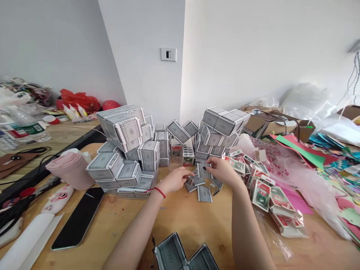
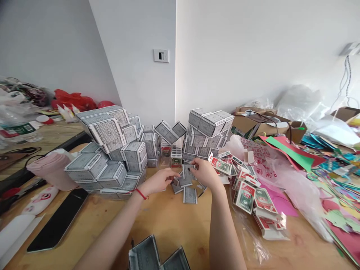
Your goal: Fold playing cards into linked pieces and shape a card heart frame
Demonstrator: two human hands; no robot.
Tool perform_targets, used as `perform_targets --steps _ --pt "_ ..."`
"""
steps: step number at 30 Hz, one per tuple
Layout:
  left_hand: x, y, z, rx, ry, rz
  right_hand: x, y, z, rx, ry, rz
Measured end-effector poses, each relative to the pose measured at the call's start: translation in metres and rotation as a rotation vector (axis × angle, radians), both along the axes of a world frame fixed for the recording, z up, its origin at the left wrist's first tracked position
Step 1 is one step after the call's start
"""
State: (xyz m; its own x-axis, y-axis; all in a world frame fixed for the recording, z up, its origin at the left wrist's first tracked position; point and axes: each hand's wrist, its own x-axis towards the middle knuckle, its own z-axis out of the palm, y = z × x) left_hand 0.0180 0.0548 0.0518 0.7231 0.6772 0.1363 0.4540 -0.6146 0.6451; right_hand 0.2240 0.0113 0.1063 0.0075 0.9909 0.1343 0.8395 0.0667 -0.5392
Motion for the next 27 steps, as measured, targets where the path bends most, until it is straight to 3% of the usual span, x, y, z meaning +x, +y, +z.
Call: perform_targets --steps 7,10,15,21,24,27 --pt "0.004 -0.002 0.001 0.079 0.101 0.097 0.002 0.002 -0.002 0.062 -0.041 -0.077" --pt "0.003 0.000 0.003 0.109 0.132 0.077 0.002 0.002 0.000 0.112 -0.032 -0.128" --pt "-0.003 -0.002 0.018 0.100 -0.081 0.015 0.003 0.002 0.004 0.162 0.031 -0.135" --pt "-0.012 -0.007 0.044 -0.133 -0.380 -0.045 -0.002 -0.003 0.009 -0.045 0.476 -0.085" --pt "-0.012 -0.006 0.043 -0.301 -0.404 0.028 -0.010 -0.005 0.010 -0.137 0.624 0.020" --pt "-0.008 -0.005 0.037 -0.314 -0.429 0.127 -0.017 -0.005 0.008 -0.150 0.629 0.084"
